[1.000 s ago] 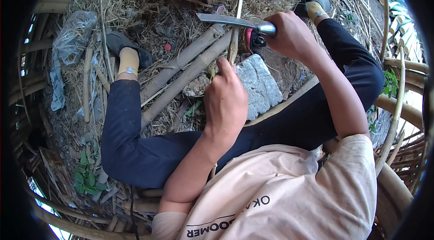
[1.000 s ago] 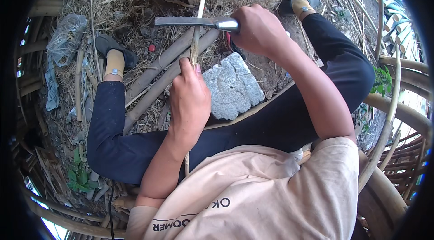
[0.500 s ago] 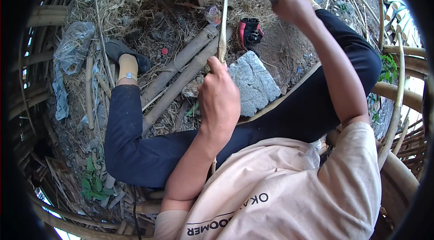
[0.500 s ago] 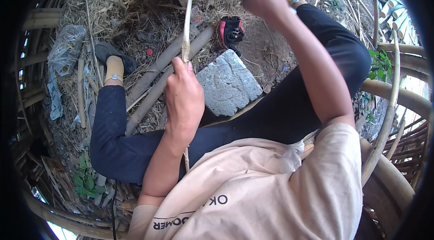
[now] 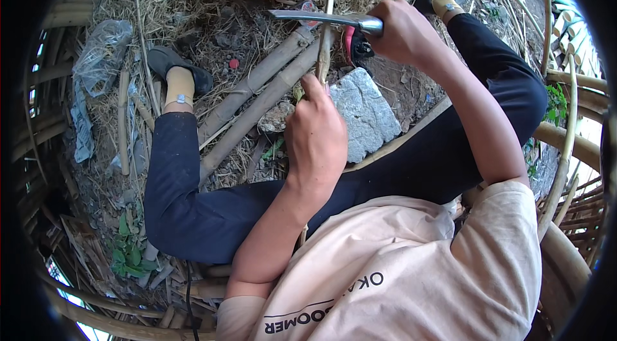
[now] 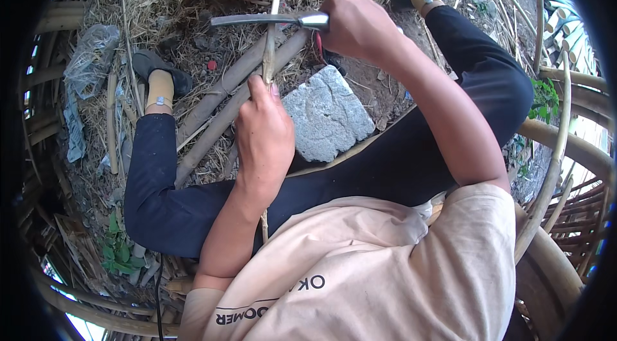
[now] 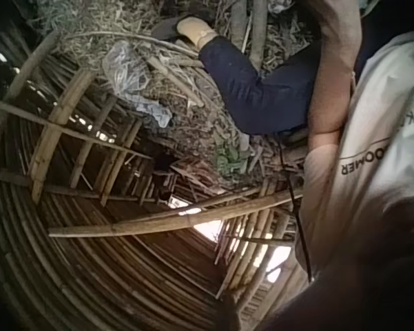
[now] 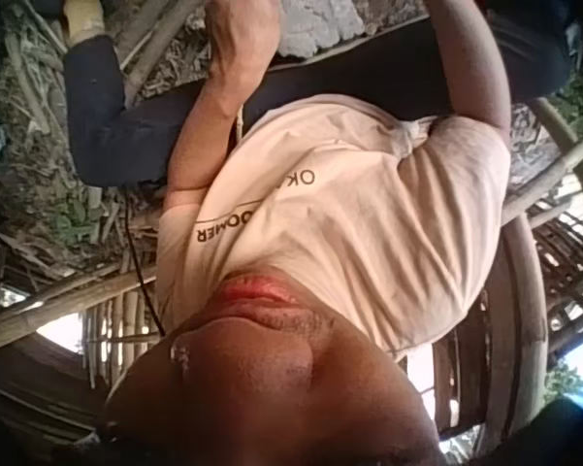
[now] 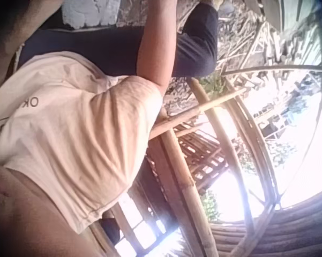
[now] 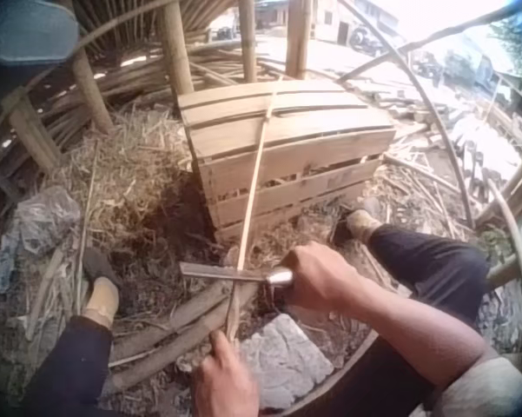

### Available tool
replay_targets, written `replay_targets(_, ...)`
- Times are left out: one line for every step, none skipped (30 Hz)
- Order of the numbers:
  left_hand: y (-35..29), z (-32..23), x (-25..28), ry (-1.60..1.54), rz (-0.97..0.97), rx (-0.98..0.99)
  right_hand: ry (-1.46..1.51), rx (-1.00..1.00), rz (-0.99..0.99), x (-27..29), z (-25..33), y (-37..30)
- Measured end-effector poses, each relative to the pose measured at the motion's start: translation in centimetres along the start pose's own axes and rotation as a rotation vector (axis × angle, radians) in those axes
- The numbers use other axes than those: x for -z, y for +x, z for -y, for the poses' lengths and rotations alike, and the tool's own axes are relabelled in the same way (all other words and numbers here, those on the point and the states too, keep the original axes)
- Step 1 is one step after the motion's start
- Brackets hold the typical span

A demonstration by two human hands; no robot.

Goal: The person shaves a thin wooden pole using a knife, stripping away sections of the bark and outer layer to smooth the surface.

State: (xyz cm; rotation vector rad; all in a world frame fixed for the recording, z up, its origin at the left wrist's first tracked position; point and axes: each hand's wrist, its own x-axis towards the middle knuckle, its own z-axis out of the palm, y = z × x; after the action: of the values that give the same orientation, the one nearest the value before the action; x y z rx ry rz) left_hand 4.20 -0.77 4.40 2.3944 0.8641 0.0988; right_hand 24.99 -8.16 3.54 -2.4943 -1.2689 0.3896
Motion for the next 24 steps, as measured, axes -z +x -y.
replay_targets(0.2, 0.0, 0.1, -0.008, 0.004, 0.011, -0.082, 0.016, 0.008, 0.3, 0.1, 0.4)
replay_targets(0.3, 0.0, 0.2, -0.015, 0.009, 0.021, -0.068, -0.028, -0.028, 0.2, -0.4, 0.7)
replay_targets(0.2, 0.1, 0.1, -0.007, 0.012, 0.026, -0.054, -0.072, -0.064, -0.1, -1.1, 1.0)
replay_targets(0.2, 0.1, 0.0, 0.007, 0.005, 0.01, -0.036, -0.113, -0.102, -0.3, -1.8, 1.5)
replay_targets(0.1, 0.0, 0.0, 0.019, -0.002, -0.009, -0.091, -0.132, -0.151, 0.2, -2.6, 2.1)
replay_targets(0.1, -0.1, 0.0, 0.032, -0.009, -0.029, -0.18, -0.016, -0.228, 0.7, -3.4, 2.0)
replay_targets(0.1, -0.1, 0.1, 0.024, 0.0, -0.014, -0.19, -0.037, -0.214, 0.9, -3.4, 2.1)
replay_targets(0.2, -0.2, 0.1, 0.017, 0.01, 0.002, -0.2, -0.059, -0.201, 0.9, -3.3, 2.3)
replay_targets(0.3, -0.2, 0.2, 0.009, 0.02, 0.018, -0.182, -0.059, -0.225, 0.6, -3.5, 2.4)
replay_targets(0.3, -0.1, 0.2, 0.017, 0.011, 0.002, -0.161, -0.058, -0.249, 0.1, -3.4, 2.6)
replay_targets(0.4, 0.0, 0.2, 0.026, 0.002, -0.014, -0.139, -0.057, -0.273, -0.2, -3.5, 2.7)
replay_targets(0.4, 0.0, 0.3, 0.034, -0.006, -0.029, -0.162, -0.052, -0.277, -0.2, -3.8, 2.7)
replay_targets(0.4, 0.0, 0.3, 0.032, 0.0, -0.023, -0.187, -0.044, -0.277, 0.1, -3.8, 2.7)
replay_targets(0.4, 0.0, 0.3, 0.03, 0.007, -0.016, -0.212, -0.035, -0.276, 0.3, -3.8, 2.7)
replay_targets(0.4, 0.0, 0.4, 0.028, 0.014, -0.009, -0.206, -0.037, -0.289, 0.2, -3.7, 2.8)
replay_targets(0.4, 0.1, 0.4, 0.022, 0.006, -0.013, -0.201, -0.037, -0.304, 0.1, -3.5, 2.8)
replay_targets(0.4, 0.2, 0.3, 0.015, -0.001, -0.016, -0.197, -0.036, -0.318, 0.2, -3.4, 2.9)
replay_targets(0.5, 0.3, 0.3, 0.009, -0.009, -0.019, -0.207, -0.038, -0.31, 0.3, -3.4, 2.9)
replay_targets(0.5, 0.3, 0.4, 0.005, -0.003, -0.019, -0.215, -0.04, -0.302, 0.5, -3.2, 2.9)
replay_targets(0.6, 0.4, 0.5, 0.001, 0.004, -0.018, -0.222, -0.042, -0.294, 0.6, -3.1, 2.9)
replay_targets(0.6, 0.4, 0.6, -0.003, 0.009, -0.018, -0.205, -0.104, -0.286, 0.5, -3.3, 3.1)
replay_targets(0.5, 0.4, 0.5, -0.007, 0.011, -0.019, -0.193, -0.171, -0.278, 0.4, -4.1, 3.3)
replay_targets(0.5, 0.3, 0.6, -0.01, 0.011, -0.02, -0.179, -0.238, -0.273, 0.7, -5.1, 3.7)
replay_targets(0.4, 0.3, 0.6, -0.014, 0.011, -0.022, -0.111, -0.386, -0.228, 1.6, -6.7, 4.3)
